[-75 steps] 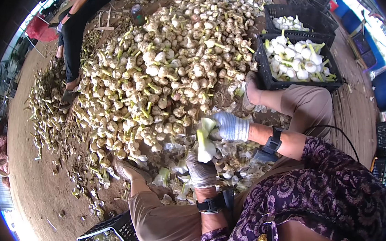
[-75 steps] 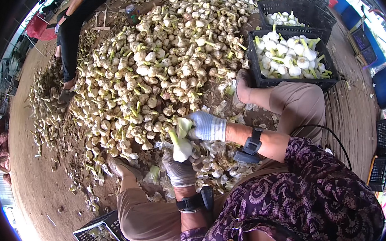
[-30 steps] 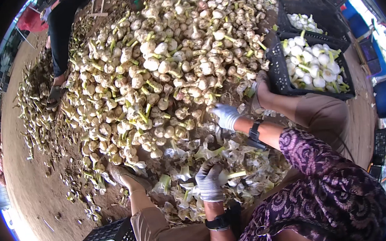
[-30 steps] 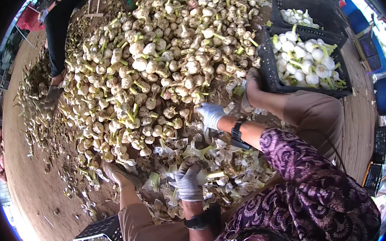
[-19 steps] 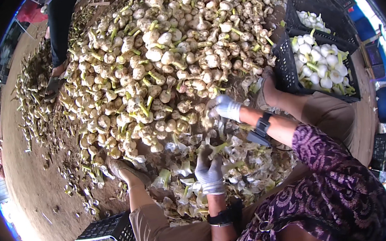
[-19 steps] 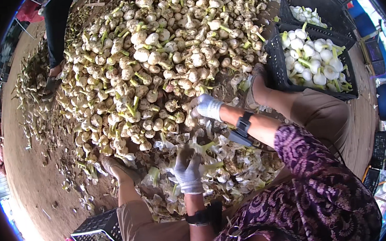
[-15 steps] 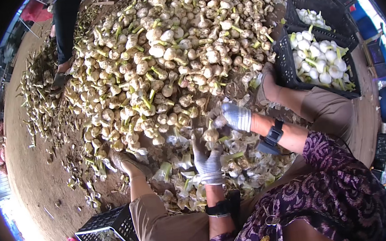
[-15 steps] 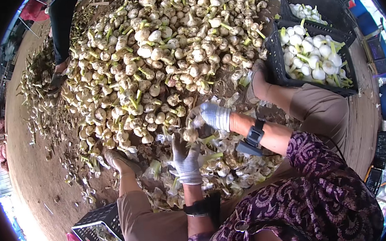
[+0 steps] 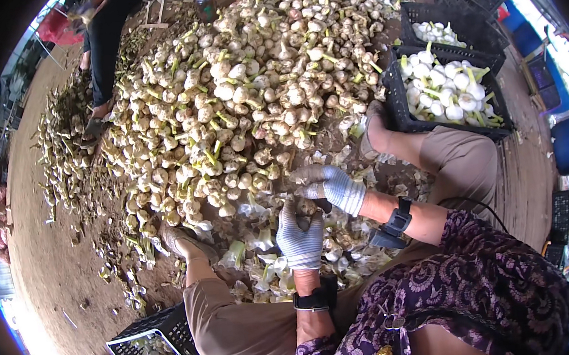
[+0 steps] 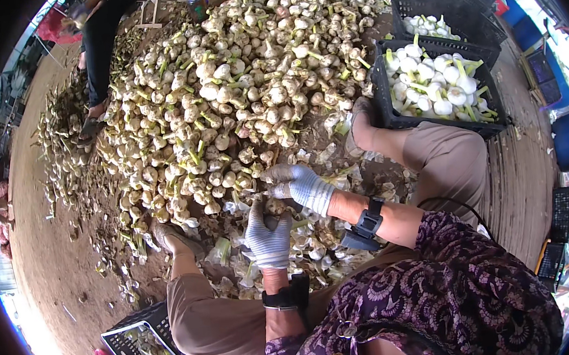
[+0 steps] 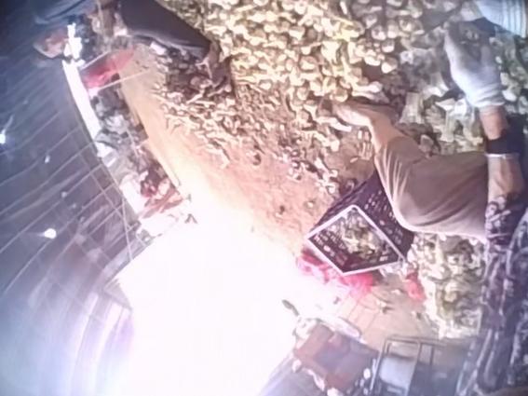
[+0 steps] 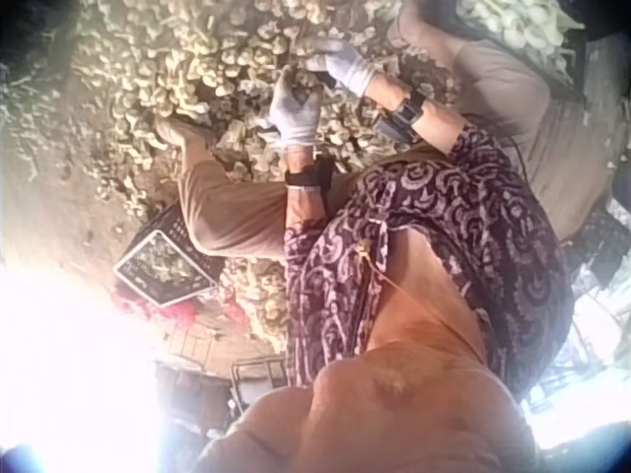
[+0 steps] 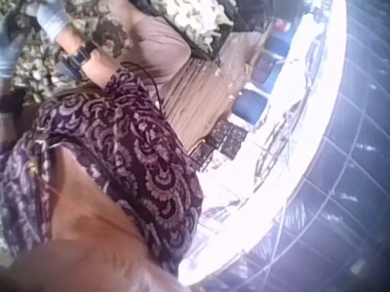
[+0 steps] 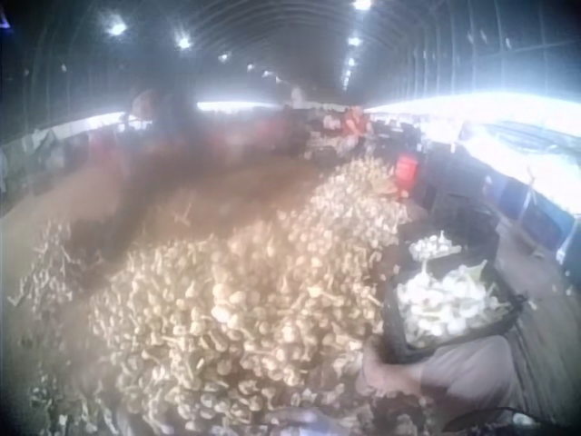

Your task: The person picks up garlic bulbs from a pile, peels away the outer layers by hand, and places the cleaned bulbs into a black plastic crate.

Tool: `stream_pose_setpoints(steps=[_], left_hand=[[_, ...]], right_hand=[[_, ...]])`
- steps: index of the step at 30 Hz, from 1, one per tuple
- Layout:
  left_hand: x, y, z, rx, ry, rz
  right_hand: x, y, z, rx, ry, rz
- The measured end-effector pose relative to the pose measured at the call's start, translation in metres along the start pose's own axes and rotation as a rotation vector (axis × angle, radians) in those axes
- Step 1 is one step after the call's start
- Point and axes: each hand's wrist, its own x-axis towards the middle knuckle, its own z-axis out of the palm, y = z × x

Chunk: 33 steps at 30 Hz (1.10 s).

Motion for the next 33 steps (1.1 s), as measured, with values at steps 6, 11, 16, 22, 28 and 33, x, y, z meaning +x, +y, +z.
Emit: stream_pose_setpoints(steps=[6,11,16,22,28,33], left_hand=[[0.001,0.0,0.003,-0.06,0.086,0.038],[0.001,0.018,-0.002,-0.107,0.016,-0.032],[-0.002,0.018,-0.001,-0.11,0.059,0.017],[-0.001,0.015,-0.002,-0.111,0.079,-0.013],[-0.002,0.015,-0.002,-0.206,0.078,-0.053],[-0.003,0.021,0.0,-0.114,0.07,-0.054]], right_hand=[[-0.006,-0.012,0.001,-0.02,-0.01,-0.014],[-0.009,-0.024,-0.007,0.174,-0.076,0.099],[-0.009,-0.03,0.005,-0.215,0.001,-0.149],[-0.01,-0.03,0.008,0.084,-0.033,-0.075],[-0.008,-0.033,0.0,0.022,-0.079,-0.031],[-0.011,-0.034,0.003,-0.232,-0.06,-0.165]])
